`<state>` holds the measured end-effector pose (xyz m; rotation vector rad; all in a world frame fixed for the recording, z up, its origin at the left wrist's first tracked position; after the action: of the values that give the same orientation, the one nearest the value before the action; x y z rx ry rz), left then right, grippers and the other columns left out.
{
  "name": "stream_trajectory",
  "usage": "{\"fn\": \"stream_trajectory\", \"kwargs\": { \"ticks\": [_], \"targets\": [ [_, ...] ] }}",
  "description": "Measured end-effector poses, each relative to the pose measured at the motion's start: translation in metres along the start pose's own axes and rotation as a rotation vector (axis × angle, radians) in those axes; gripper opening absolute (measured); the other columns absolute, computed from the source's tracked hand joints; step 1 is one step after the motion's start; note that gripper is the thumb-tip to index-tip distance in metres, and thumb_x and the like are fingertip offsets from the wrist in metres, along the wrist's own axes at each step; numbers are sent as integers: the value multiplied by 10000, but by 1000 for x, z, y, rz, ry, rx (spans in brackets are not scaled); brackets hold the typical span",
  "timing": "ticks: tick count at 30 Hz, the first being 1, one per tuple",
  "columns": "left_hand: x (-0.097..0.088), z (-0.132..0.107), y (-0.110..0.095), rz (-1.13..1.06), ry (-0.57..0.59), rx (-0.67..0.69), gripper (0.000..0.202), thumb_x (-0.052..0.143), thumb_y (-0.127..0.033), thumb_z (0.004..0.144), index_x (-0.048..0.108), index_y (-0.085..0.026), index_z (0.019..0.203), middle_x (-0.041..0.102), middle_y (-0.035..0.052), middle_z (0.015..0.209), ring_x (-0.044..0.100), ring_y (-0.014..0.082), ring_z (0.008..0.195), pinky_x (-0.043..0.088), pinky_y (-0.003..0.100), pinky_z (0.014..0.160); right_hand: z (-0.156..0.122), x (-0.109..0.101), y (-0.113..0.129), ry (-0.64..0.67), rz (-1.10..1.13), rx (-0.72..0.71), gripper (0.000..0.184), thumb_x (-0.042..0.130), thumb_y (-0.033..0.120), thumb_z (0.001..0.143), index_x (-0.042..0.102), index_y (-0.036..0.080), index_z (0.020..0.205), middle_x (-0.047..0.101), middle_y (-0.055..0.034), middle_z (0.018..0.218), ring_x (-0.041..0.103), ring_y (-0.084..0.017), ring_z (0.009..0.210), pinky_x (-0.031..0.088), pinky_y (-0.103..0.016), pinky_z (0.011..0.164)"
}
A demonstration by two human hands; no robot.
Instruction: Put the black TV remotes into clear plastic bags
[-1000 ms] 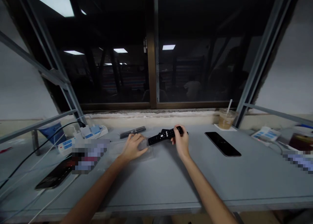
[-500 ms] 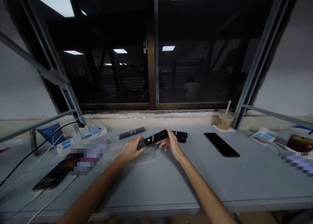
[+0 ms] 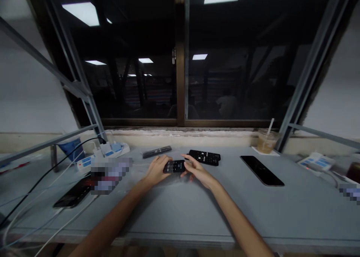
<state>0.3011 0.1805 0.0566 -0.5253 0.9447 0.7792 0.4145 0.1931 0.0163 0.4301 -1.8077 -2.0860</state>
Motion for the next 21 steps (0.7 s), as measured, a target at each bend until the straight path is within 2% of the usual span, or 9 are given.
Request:
{"fn": "stream_trajectory", "kwargs": {
  "ticks": [4,7,11,15,18,21],
  "targets": [
    [8,0,-7,0,-18,6,263,597,-279,776,486,-211,1004,607,25,999,563,190,927,356,320,831,-3,19,-9,145,67,82,590,512,461,832,322,280,1361,612,-44,793,666,-174,712,367,-148,359],
    [14,1,-8,-24,-14,-8,284,601,-323,780,486,-202,1009,603,33,998,561,188,925,364,319,820,-1,23,-12,154,91,94,588,511,453,832,323,275,1360,631,-54,817,666,-174,683,380,-159,356],
    [11,3,-3,-90,-48,-39,476,641,-405,727,451,-196,1111,576,54,1076,525,216,1024,366,335,857,5,0,-7,-48,99,30,601,599,415,772,386,265,1314,628,-33,802,649,-150,618,388,-164,363],
    [11,0,21,-71,-51,-168,574,662,-364,688,424,-190,1180,548,82,1146,486,256,1097,351,380,918,5,-35,-3,-299,126,-21,595,679,422,691,484,228,1217,598,5,690,581,-104,513,350,-158,368],
    [22,-4,38,-105,10,-230,532,665,-371,681,463,-199,1142,576,66,1117,516,249,1067,370,377,921,2,-53,-3,-418,153,-24,612,726,423,629,522,214,1167,547,42,588,518,-80,473,320,-159,377],
    [32,-6,44,-137,59,-226,404,617,-356,734,504,-214,1095,606,43,1070,557,219,1006,408,336,883,1,-58,-5,-416,162,1,598,751,407,601,550,218,1132,506,61,560,471,-64,468,309,-156,384]
  ]
}}
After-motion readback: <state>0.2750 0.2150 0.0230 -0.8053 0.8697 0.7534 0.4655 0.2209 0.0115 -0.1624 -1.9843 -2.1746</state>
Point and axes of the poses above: each hand's wrist, its own z-axis towards the middle knuckle, its own x-axis out of the palm, y = z × x, the point moved 10 cm from there along z, towards the middle knuckle
